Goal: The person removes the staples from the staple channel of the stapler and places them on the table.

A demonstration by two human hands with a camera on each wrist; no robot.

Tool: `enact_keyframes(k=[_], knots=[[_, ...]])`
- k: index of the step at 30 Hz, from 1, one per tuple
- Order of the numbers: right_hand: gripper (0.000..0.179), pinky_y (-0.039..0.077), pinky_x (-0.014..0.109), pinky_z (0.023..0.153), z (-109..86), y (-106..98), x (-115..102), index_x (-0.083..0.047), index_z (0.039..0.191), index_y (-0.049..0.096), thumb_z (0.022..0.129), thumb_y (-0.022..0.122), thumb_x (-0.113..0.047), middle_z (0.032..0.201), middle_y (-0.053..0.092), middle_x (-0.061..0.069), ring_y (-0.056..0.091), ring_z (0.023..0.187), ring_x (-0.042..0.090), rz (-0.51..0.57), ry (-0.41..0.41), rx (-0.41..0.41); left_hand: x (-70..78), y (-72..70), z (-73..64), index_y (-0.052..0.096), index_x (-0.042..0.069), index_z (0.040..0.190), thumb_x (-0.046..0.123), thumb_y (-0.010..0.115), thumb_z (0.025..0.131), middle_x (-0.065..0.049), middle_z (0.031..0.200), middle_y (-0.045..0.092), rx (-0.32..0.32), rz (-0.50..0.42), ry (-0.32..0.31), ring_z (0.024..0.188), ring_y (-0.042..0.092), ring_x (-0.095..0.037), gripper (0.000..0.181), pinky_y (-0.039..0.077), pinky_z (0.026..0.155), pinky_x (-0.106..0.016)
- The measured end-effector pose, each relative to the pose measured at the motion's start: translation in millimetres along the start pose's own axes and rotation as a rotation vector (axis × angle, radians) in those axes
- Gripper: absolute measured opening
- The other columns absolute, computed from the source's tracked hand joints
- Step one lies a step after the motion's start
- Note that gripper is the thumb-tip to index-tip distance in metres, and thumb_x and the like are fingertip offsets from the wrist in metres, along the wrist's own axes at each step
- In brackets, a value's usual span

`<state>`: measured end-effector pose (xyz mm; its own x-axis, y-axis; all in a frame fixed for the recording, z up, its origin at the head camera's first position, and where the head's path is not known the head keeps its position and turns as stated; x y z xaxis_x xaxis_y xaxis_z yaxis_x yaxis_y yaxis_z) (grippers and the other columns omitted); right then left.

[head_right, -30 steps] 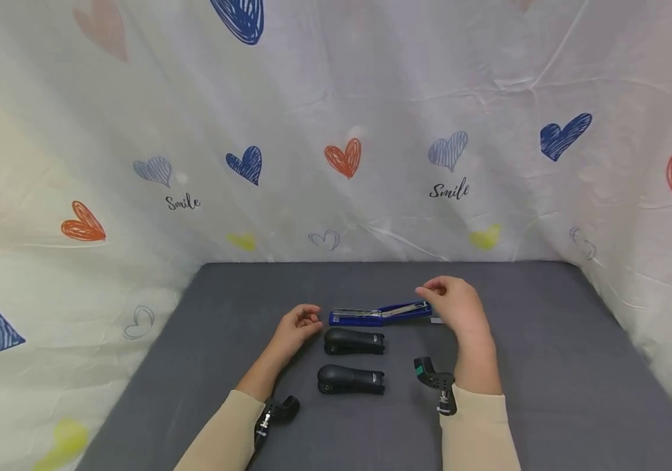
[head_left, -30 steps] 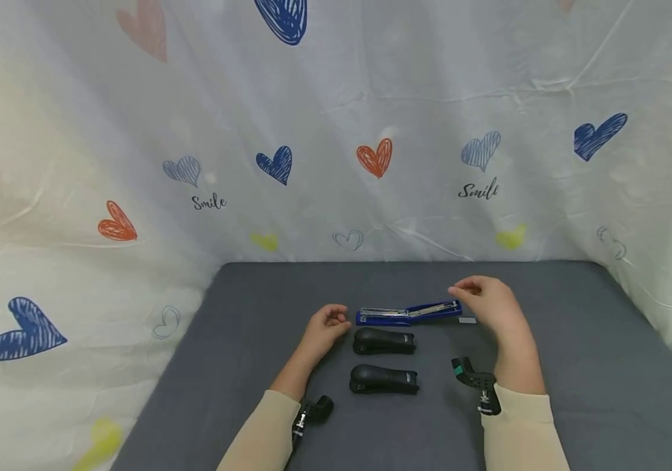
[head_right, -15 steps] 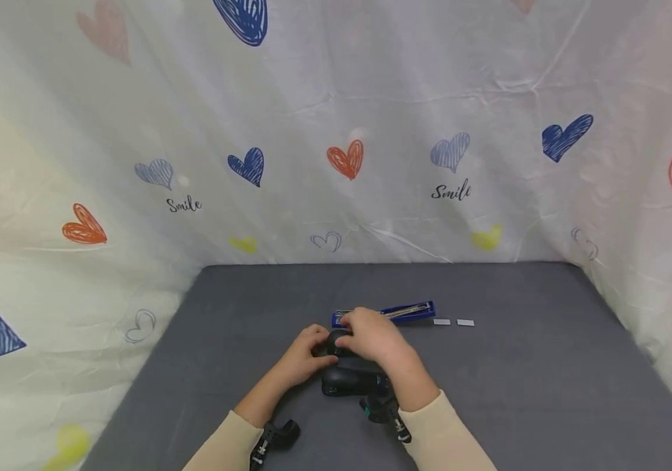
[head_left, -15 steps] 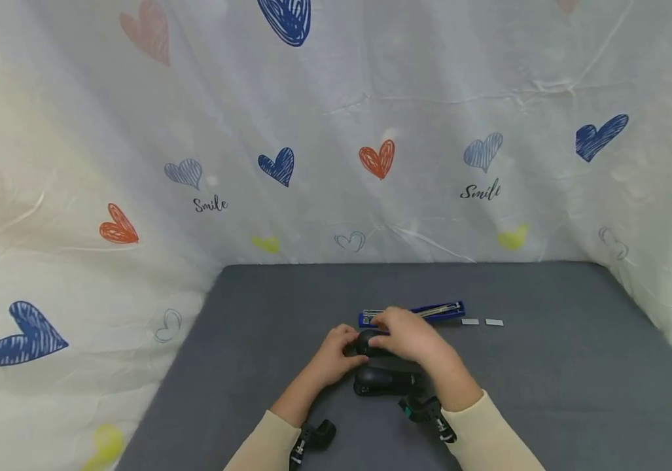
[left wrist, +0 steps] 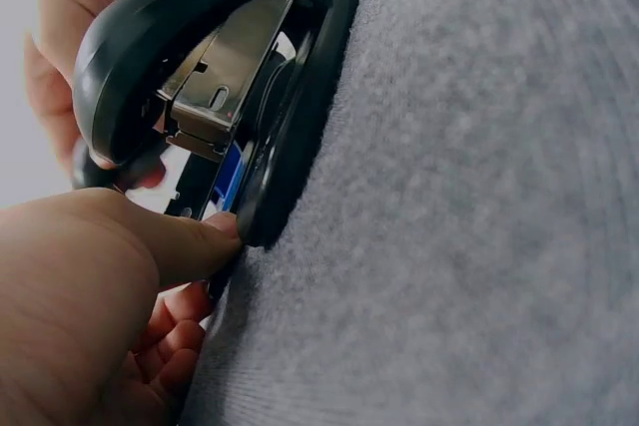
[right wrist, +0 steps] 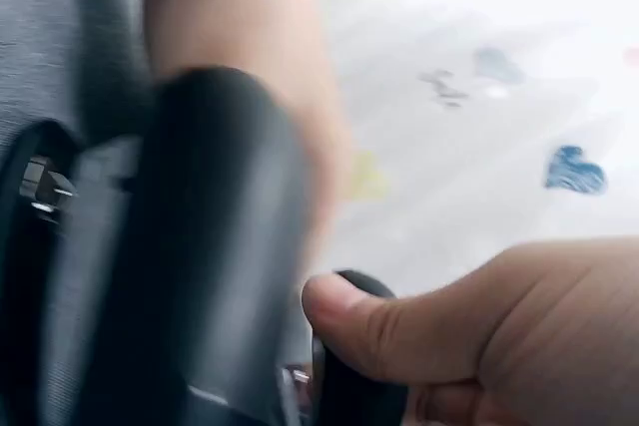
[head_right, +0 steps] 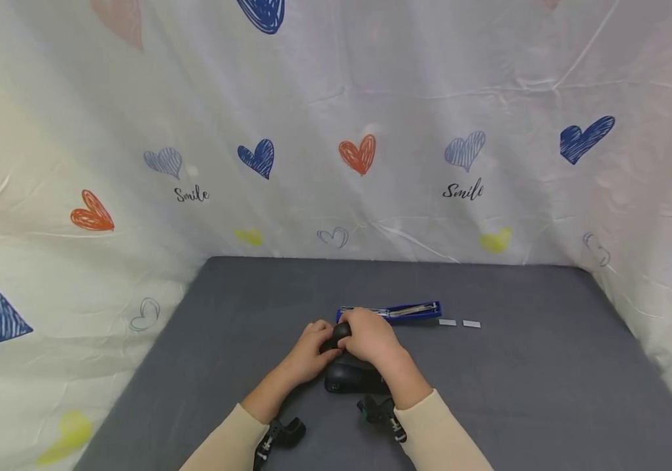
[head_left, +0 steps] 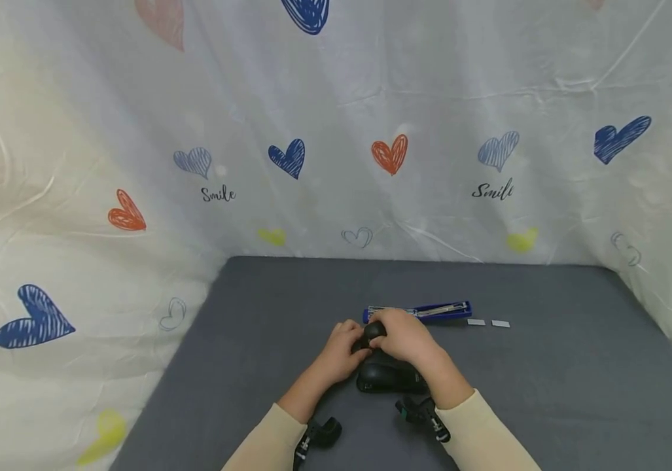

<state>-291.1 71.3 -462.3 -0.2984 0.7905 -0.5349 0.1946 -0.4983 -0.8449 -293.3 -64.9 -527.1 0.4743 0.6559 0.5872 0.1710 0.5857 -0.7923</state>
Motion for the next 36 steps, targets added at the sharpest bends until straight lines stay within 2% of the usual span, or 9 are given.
enact_keyframes(k=[3, 8, 12, 16, 19, 27, 32, 36], knots=[[0.033, 0.052, 0.05, 0.087, -3.2, -15, 6, -0.012, 0.12, 0.072, 0.089, 0.082, -0.021, 0.116, 0.069, 0.006, 0.065, 0.103, 0.027, 0.05, 0.019, -0.005, 0.0, 0.3, 2.0, 0.071, 0.009, 0.124, 0.018, 0.073, 0.097, 0.002, 0.106, 0.054, 0.005, 0.027, 0.012, 0.092, 0.042, -0.015, 0.029, 0.041, 0.082, -0.032], [0.03, 0.051, 0.047, 0.08, -13.7, -46, 19, -0.014, 0.115, 0.07, 0.087, 0.08, -0.017, 0.117, 0.069, 0.006, 0.062, 0.093, 0.022, 0.108, 0.054, 0.002, -1.2, 1.4, 2.5, 0.072, 0.01, 0.124, 0.018, 0.075, 0.096, 0.001, 0.106, 0.055, 0.019, 0.043, 0.012, 0.093, 0.044, -0.015, 0.03, 0.042, 0.083, -0.033], [0.029, 0.049, 0.047, 0.079, -23.8, -66, 30, -0.012, 0.111, 0.068, 0.084, 0.078, -0.014, 0.117, 0.068, 0.01, 0.061, 0.096, 0.026, 0.13, 0.09, 0.016, -0.6, 2.0, 2.3, 0.071, 0.01, 0.126, 0.019, 0.074, 0.097, 0.001, 0.108, 0.056, 0.02, 0.056, 0.002, 0.096, 0.045, -0.015, 0.031, 0.044, 0.085, -0.034], [0.032, 0.049, 0.047, 0.078, -35.6, -80, 39, -0.006, 0.114, 0.066, 0.084, 0.077, -0.012, 0.122, 0.065, 0.016, 0.06, 0.102, 0.031, 0.142, 0.116, -0.01, -0.1, 2.7, 2.8, 0.07, 0.011, 0.128, 0.019, 0.074, 0.097, 0.0, 0.109, 0.056, 0.019, 0.07, 0.001, 0.097, 0.045, -0.016, 0.032, 0.044, 0.086, -0.035], [0.033, 0.047, 0.045, 0.074, -42.9, -89, 44, -0.004, 0.113, 0.065, 0.082, 0.075, -0.009, 0.119, 0.064, 0.018, 0.057, 0.094, 0.03, 0.142, 0.124, -0.025, -0.4, 3.2, 3.2, 0.07, 0.011, 0.127, 0.02, 0.074, 0.097, 0.001, 0.109, 0.056, 0.02, 0.076, 0.0, 0.098, 0.045, -0.016, 0.032, 0.044, 0.087, -0.035], [0.029, 0.045, 0.043, 0.074, -52.5, -100, 61, -0.001, 0.107, 0.063, 0.08, 0.073, -0.002, 0.121, 0.063, 0.026, 0.054, 0.093, 0.032, 0.133, 0.169, -0.056, -0.1, 2.1, 3.9, 0.07, 0.01, 0.126, 0.019, 0.074, 0.097, 0.0, 0.109, 0.057, 0.024, 0.059, 0.003, 0.098, 0.046, -0.016, 0.031, 0.044, 0.087, -0.035], [0.024, 0.046, 0.044, 0.073, -52.8, -99, 72, -0.001, 0.101, 0.063, 0.081, 0.076, -0.003, 0.111, 0.064, 0.02, 0.054, 0.087, 0.029, 0.114, 0.232, -0.094, -0.8, 1.7, 3.1, 0.07, 0.011, 0.127, 0.019, 0.074, 0.096, 0.0, 0.11, 0.057, 0.023, 0.052, 0.0, 0.098, 0.046, -0.016, 0.032, 0.044, 0.087, -0.035], [0.021, 0.045, 0.046, 0.073, -54.9, -93, 80, -0.003, 0.099, 0.062, 0.087, 0.078, -0.01, 0.1, 0.063, 0.014, 0.054, 0.082, 0.027, 0.102, 0.294, -0.09, -1.7, 2.8, 1.7, 0.07, 0.011, 0.127, 0.019, 0.075, 0.096, 0.0, 0.109, 0.057, 0.027, 0.05, 0.001, 0.098, 0.046, -0.016, 0.032, 0.044, 0.087, -0.035]])
Point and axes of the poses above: each hand's wrist, its own z-axis towards the middle knuckle, its own y-axis out of the palm, x = y × z, the point moved 6 cm from there along z, towards the middle knuckle
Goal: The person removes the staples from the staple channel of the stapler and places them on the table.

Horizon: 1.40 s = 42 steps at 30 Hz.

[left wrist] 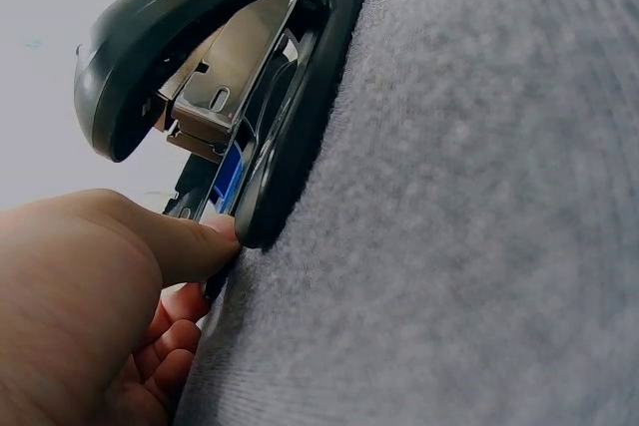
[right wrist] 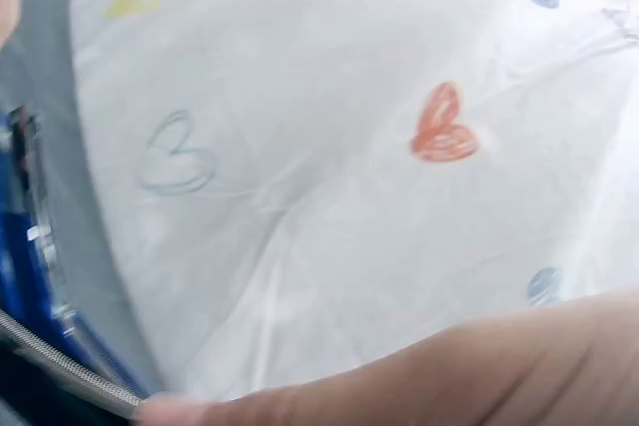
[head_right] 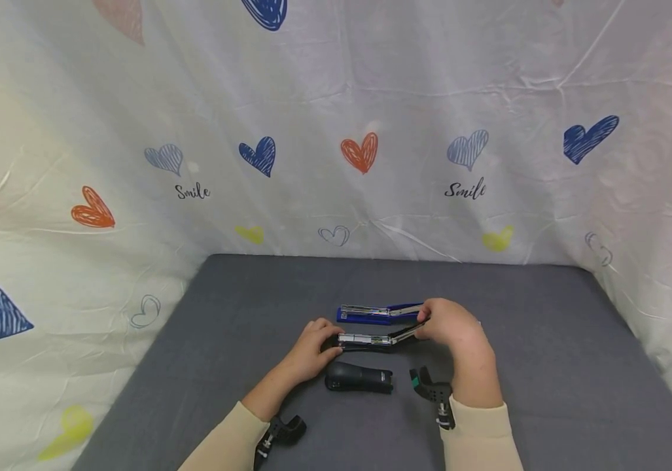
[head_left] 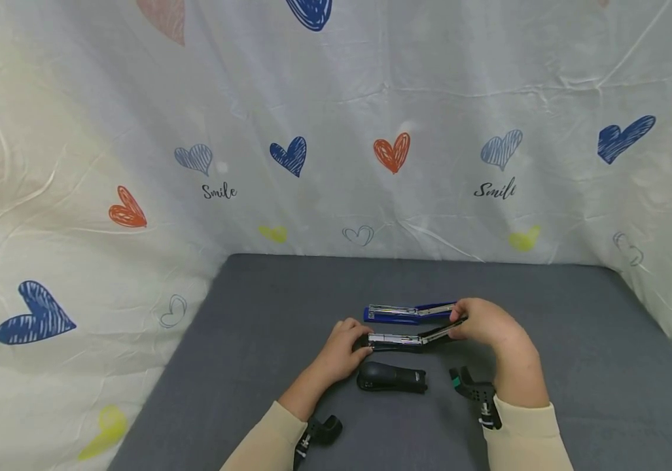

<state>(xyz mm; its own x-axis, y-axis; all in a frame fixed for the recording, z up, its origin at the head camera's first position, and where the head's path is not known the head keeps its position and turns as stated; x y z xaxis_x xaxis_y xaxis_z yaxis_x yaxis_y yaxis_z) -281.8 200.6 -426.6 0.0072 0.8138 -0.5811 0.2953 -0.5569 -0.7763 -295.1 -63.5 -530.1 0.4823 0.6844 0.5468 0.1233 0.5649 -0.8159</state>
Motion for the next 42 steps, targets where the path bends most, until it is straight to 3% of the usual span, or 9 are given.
enact_keyframes(k=[7, 14, 18, 22, 25, 28, 34, 42], knots=[[0.017, 0.045, 0.046, 0.069, -6.3, 22, 12, -0.006, 0.103, 0.064, 0.094, 0.073, -0.017, 0.104, 0.065, 0.015, 0.054, 0.076, 0.026, -0.03, 0.084, 0.111, -2.6, -3.6, -4.7, 0.071, 0.01, 0.126, 0.017, 0.075, 0.096, 0.001, 0.108, 0.056, 0.014, -0.025, -0.013, 0.098, 0.045, -0.017, 0.031, 0.044, 0.086, -0.036], [0.026, 0.05, 0.053, 0.072, -5.5, 27, 2, -0.004, 0.11, 0.07, 0.09, 0.078, -0.018, 0.109, 0.07, 0.017, 0.063, 0.081, 0.031, -0.106, 0.12, 0.219, -5.1, -3.6, -3.8, 0.071, 0.011, 0.128, 0.02, 0.074, 0.097, 0.002, 0.107, 0.054, 0.023, -0.004, 0.003, 0.095, 0.044, -0.016, 0.033, 0.043, 0.084, -0.034], [0.031, 0.044, 0.063, 0.095, -0.6, 33, -14, -0.001, 0.113, 0.073, 0.089, 0.08, -0.019, 0.111, 0.072, 0.019, 0.066, 0.099, 0.041, -0.155, 0.032, 0.297, -6.3, -2.0, -3.4, 0.071, 0.011, 0.128, 0.02, 0.075, 0.096, 0.003, 0.108, 0.054, 0.018, -0.004, -0.004, 0.096, 0.044, -0.015, 0.033, 0.043, 0.083, -0.034], [0.023, 0.044, 0.061, 0.098, 4.8, 44, -31, -0.002, 0.109, 0.076, 0.09, 0.079, -0.015, 0.104, 0.071, 0.016, 0.065, 0.102, 0.041, -0.178, -0.115, 0.339, -4.7, -0.8, -2.7, 0.071, 0.011, 0.128, 0.02, 0.075, 0.096, 0.002, 0.108, 0.055, 0.015, -0.007, -0.01, 0.096, 0.044, -0.016, 0.033, 0.044, 0.084, -0.034], [0.013, 0.052, 0.054, 0.082, 7.7, 55, -41, -0.007, 0.1, 0.08, 0.09, 0.078, -0.014, 0.095, 0.068, 0.009, 0.066, 0.092, 0.034, -0.21, -0.201, 0.339, -2.2, -1.1, -1.4, 0.071, 0.011, 0.128, 0.02, 0.074, 0.097, 0.001, 0.109, 0.056, 0.02, -0.01, -0.007, 0.097, 0.045, -0.016, 0.033, 0.044, 0.085, -0.035], [0.005, 0.051, 0.053, 0.08, 10.4, 65, -48, -0.013, 0.092, 0.082, 0.091, 0.078, -0.016, 0.092, 0.068, 0.005, 0.065, 0.09, 0.03, -0.257, -0.226, 0.331, -0.6, -1.1, -0.2, 0.071, 0.012, 0.128, 0.02, 0.075, 0.097, 0.001, 0.11, 0.057, 0.024, -0.007, -0.005, 0.098, 0.046, -0.017, 0.032, 0.044, 0.086, -0.035], [0.009, 0.046, 0.051, 0.075, 15.0, 79, -47, -0.019, 0.085, 0.084, 0.091, 0.078, -0.019, 0.088, 0.073, 0.004, 0.064, 0.084, 0.03, -0.342, -0.123, 0.294, 0.3, -0.9, 1.4, 0.071, 0.011, 0.127, 0.02, 0.076, 0.096, 0.0, 0.11, 0.058, 0.029, -0.01, 0.006, 0.096, 0.047, -0.017, 0.033, 0.044, 0.085, -0.035], [0.009, 0.043, 0.049, 0.076, 22.5, 87, -45, -0.018, 0.085, 0.084, 0.09, 0.079, -0.023, 0.086, 0.076, 0.001, 0.067, 0.082, 0.029, -0.236, -0.066, 0.288, -0.9, -0.6, 2.0, 0.071, 0.012, 0.127, 0.02, 0.076, 0.096, 0.0, 0.11, 0.058, 0.021, -0.019, 0.003, 0.096, 0.047, -0.017, 0.033, 0.044, 0.084, -0.035]])
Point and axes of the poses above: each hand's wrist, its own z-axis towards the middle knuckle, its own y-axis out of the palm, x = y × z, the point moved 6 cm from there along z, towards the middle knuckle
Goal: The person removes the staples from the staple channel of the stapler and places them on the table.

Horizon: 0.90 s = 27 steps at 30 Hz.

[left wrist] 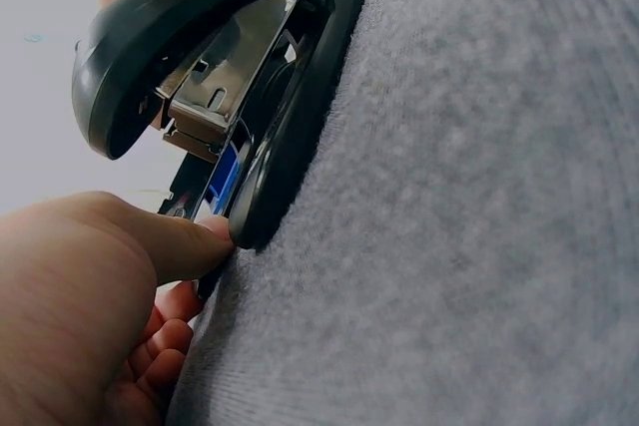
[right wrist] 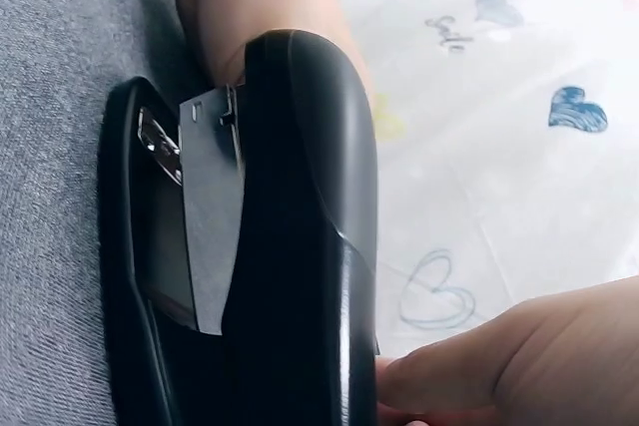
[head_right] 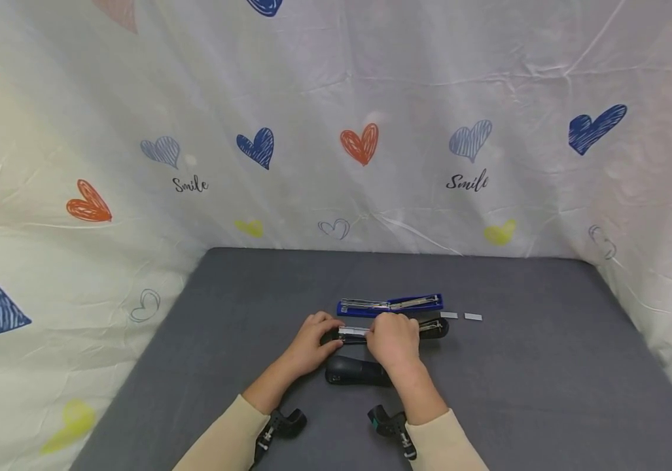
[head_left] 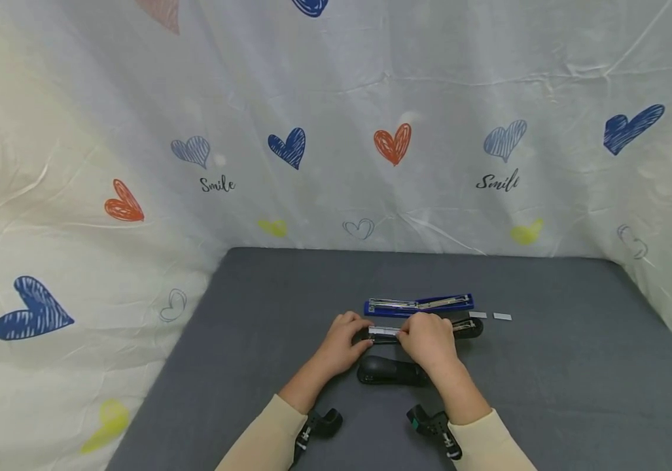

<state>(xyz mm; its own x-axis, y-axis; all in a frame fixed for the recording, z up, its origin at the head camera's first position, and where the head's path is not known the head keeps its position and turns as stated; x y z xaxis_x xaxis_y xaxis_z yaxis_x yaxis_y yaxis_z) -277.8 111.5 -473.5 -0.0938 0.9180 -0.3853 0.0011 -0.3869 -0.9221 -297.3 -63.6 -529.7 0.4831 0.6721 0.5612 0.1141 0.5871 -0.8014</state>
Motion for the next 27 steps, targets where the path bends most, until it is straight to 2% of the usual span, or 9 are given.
enact_keyframes(k=[6, 11, 16, 19, 24, 27], knots=[[0.011, 0.039, 0.046, 0.075, -0.5, -0.7, 1.8, -0.018, 0.082, 0.082, 0.089, 0.08, -0.026, 0.08, 0.073, -0.002, 0.063, 0.071, 0.023, 0.077, 0.07, 0.032, 0.2, -0.8, 0.1, 0.071, 0.012, 0.127, 0.021, 0.076, 0.096, 0.0, 0.11, 0.059, -0.001, 0.001, -0.001, 0.097, 0.047, -0.017, 0.032, 0.044, 0.084, -0.035], [0.013, 0.04, 0.046, 0.076, -0.9, -0.8, 1.3, -0.018, 0.08, 0.078, 0.088, 0.082, -0.027, 0.075, 0.069, -0.005, 0.06, 0.068, 0.019, 0.106, 0.084, 0.063, -0.7, -0.6, -0.8, 0.072, 0.012, 0.126, 0.021, 0.076, 0.095, 0.001, 0.109, 0.059, 0.008, -0.003, 0.003, 0.095, 0.047, -0.016, 0.032, 0.044, 0.083, -0.035], [0.012, 0.049, 0.043, 0.071, 0.1, 0.0, 0.8, -0.014, 0.083, 0.075, 0.086, 0.084, -0.022, 0.075, 0.068, -0.003, 0.061, 0.068, 0.017, 0.194, 0.079, 0.066, -1.0, -0.6, -1.0, 0.072, 0.012, 0.125, 0.02, 0.076, 0.095, 0.001, 0.109, 0.059, 0.011, -0.01, 0.003, 0.095, 0.047, -0.015, 0.031, 0.044, 0.083, -0.034], [0.014, 0.05, 0.041, 0.067, 0.6, 0.7, -0.5, -0.01, 0.094, 0.076, 0.085, 0.085, -0.017, 0.076, 0.07, -0.003, 0.062, 0.068, 0.015, 0.26, 0.065, 0.068, 0.0, -1.4, -1.2, 0.072, 0.012, 0.125, 0.02, 0.076, 0.095, 0.001, 0.109, 0.059, 0.008, -0.013, 0.001, 0.095, 0.047, -0.015, 0.031, 0.043, 0.083, -0.034], [0.021, 0.053, 0.042, 0.071, 0.9, 0.8, -2.8, -0.006, 0.106, 0.081, 0.087, 0.083, -0.015, 0.088, 0.075, 0.002, 0.068, 0.077, 0.019, 0.236, 0.008, 0.07, 1.6, -1.9, -1.6, 0.072, 0.012, 0.125, 0.02, 0.076, 0.096, 0.001, 0.11, 0.059, 0.004, -0.015, -0.001, 0.096, 0.047, -0.016, 0.031, 0.043, 0.083, -0.034], [0.012, 0.054, 0.043, 0.072, 1.0, -0.5, -1.3, -0.009, 0.1, 0.082, 0.089, 0.081, -0.014, 0.095, 0.076, 0.005, 0.069, 0.081, 0.023, 0.23, -0.003, 0.051, 1.0, -1.5, -1.3, 0.072, 0.012, 0.125, 0.02, 0.076, 0.095, 0.001, 0.109, 0.058, 0.006, -0.015, -0.004, 0.095, 0.047, -0.016, 0.031, 0.043, 0.083, -0.034]])
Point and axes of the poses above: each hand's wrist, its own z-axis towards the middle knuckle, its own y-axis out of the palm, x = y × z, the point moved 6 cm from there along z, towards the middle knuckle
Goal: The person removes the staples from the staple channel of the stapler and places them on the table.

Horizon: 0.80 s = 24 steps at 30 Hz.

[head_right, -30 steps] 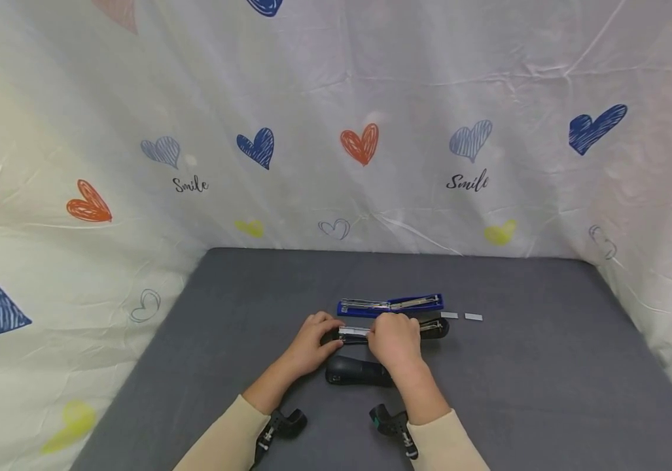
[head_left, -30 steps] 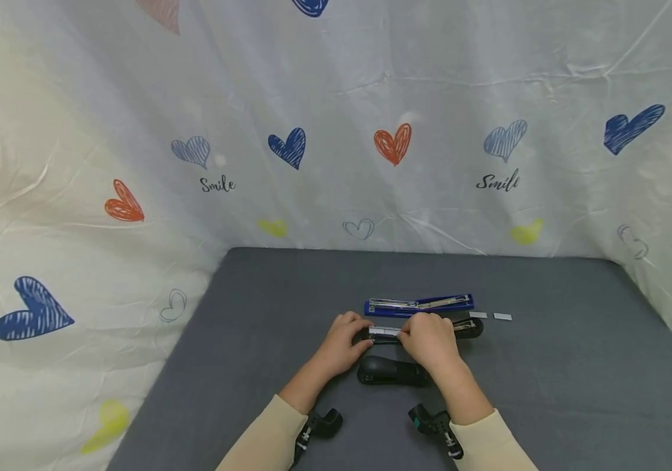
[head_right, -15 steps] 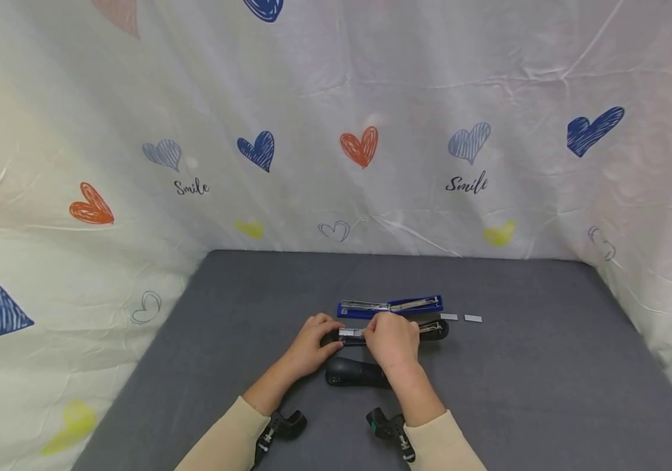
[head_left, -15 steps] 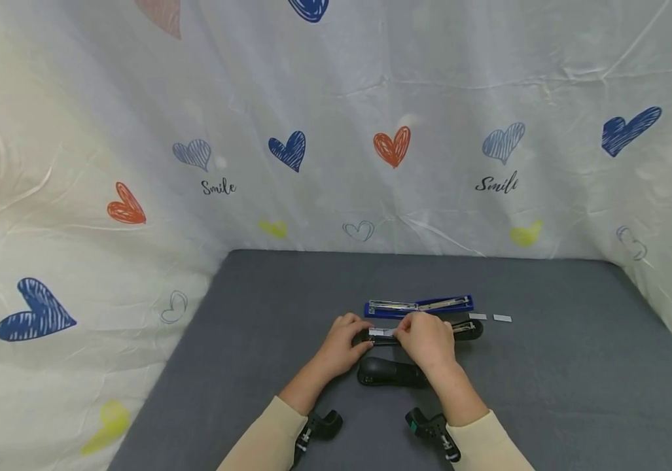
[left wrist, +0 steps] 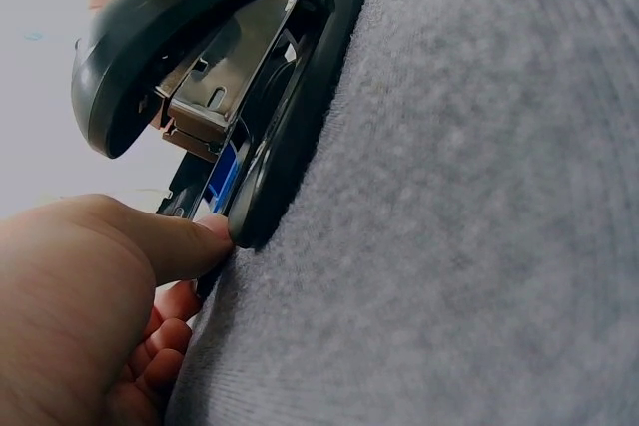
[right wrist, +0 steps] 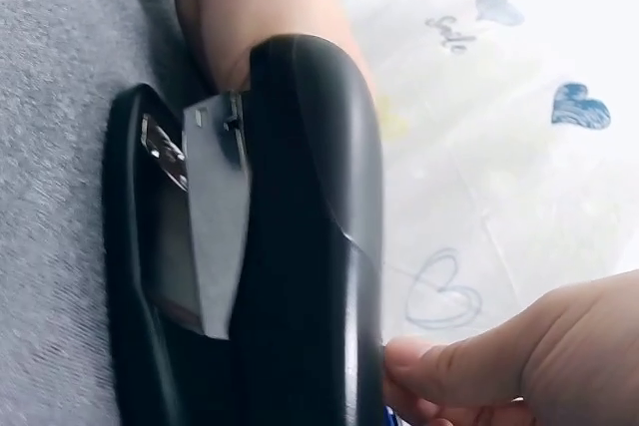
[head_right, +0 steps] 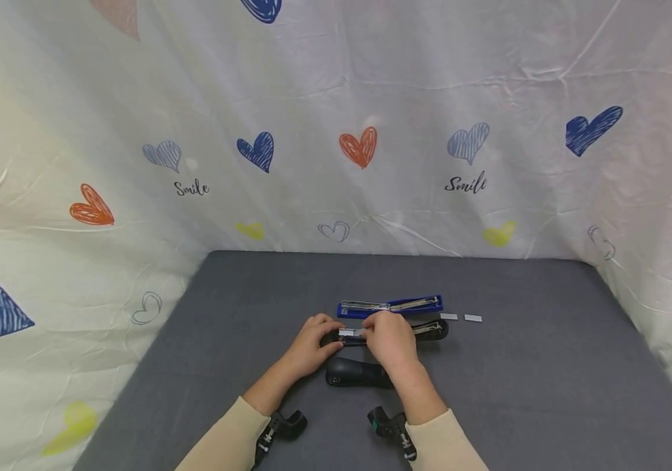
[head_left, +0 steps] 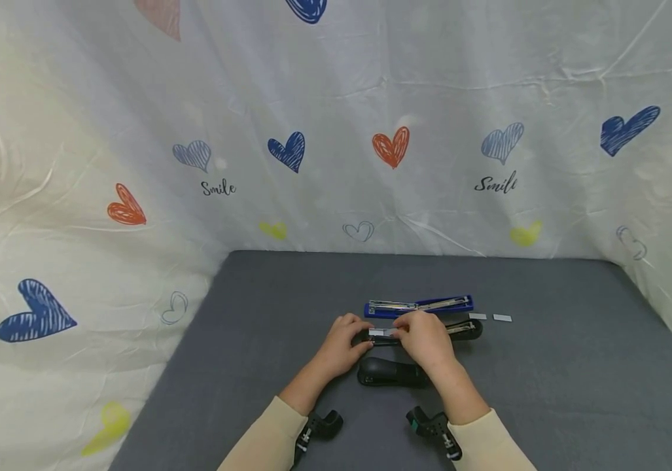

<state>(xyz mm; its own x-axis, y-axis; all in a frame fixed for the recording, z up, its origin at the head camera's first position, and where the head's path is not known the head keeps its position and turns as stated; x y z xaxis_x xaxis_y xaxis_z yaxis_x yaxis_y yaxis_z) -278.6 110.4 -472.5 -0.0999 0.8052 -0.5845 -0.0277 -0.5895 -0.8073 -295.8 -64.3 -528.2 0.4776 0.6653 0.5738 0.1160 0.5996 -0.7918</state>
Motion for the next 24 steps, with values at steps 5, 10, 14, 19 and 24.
enact_keyframes(k=[5, 10, 14, 19, 24], knots=[[0.009, 0.054, 0.044, 0.073, -0.1, -11, 4, -0.01, 0.1, 0.082, 0.091, 0.079, -0.012, 0.098, 0.076, 0.005, 0.069, 0.082, 0.023, 0.046, 0.005, -0.024, -1.1, 0.8, 0.9, 0.072, 0.013, 0.125, 0.021, 0.076, 0.095, 0.002, 0.109, 0.058, -0.003, -0.003, -0.016, 0.096, 0.047, -0.016, 0.031, 0.043, 0.083, -0.034], [0.013, 0.055, 0.044, 0.076, -1.1, -25, 8, -0.008, 0.106, 0.08, 0.095, 0.074, -0.01, 0.101, 0.075, 0.006, 0.069, 0.086, 0.022, 0.107, -0.011, -0.069, -2.5, 1.9, 1.1, 0.072, 0.013, 0.125, 0.021, 0.076, 0.095, 0.002, 0.109, 0.058, -0.004, 0.002, -0.023, 0.097, 0.047, -0.016, 0.032, 0.043, 0.084, -0.035], [0.014, 0.054, 0.042, 0.075, 0.2, -34, 12, -0.008, 0.108, 0.08, 0.097, 0.071, -0.009, 0.104, 0.075, 0.006, 0.068, 0.087, 0.02, 0.108, -0.03, -0.087, -2.3, 1.8, 1.2, 0.072, 0.012, 0.126, 0.021, 0.076, 0.096, 0.001, 0.109, 0.058, -0.001, 0.005, -0.015, 0.098, 0.048, -0.016, 0.032, 0.044, 0.085, -0.036], [0.015, 0.054, 0.043, 0.076, -1.2, -44, 16, -0.007, 0.11, 0.078, 0.099, 0.069, -0.009, 0.107, 0.075, 0.008, 0.068, 0.091, 0.021, 0.119, -0.041, -0.099, -2.7, 2.1, 0.9, 0.072, 0.012, 0.126, 0.021, 0.076, 0.095, 0.001, 0.11, 0.059, 0.001, 0.004, -0.005, 0.099, 0.048, -0.017, 0.032, 0.045, 0.086, -0.036], [0.018, 0.053, 0.046, 0.082, -4.8, -57, 21, -0.007, 0.116, 0.076, 0.102, 0.065, -0.011, 0.113, 0.073, 0.009, 0.068, 0.1, 0.026, 0.135, -0.078, -0.107, -3.2, 2.3, 0.5, 0.072, 0.012, 0.126, 0.02, 0.076, 0.095, 0.001, 0.111, 0.059, -0.002, -0.003, -0.01, 0.101, 0.049, -0.017, 0.032, 0.045, 0.087, -0.037]])
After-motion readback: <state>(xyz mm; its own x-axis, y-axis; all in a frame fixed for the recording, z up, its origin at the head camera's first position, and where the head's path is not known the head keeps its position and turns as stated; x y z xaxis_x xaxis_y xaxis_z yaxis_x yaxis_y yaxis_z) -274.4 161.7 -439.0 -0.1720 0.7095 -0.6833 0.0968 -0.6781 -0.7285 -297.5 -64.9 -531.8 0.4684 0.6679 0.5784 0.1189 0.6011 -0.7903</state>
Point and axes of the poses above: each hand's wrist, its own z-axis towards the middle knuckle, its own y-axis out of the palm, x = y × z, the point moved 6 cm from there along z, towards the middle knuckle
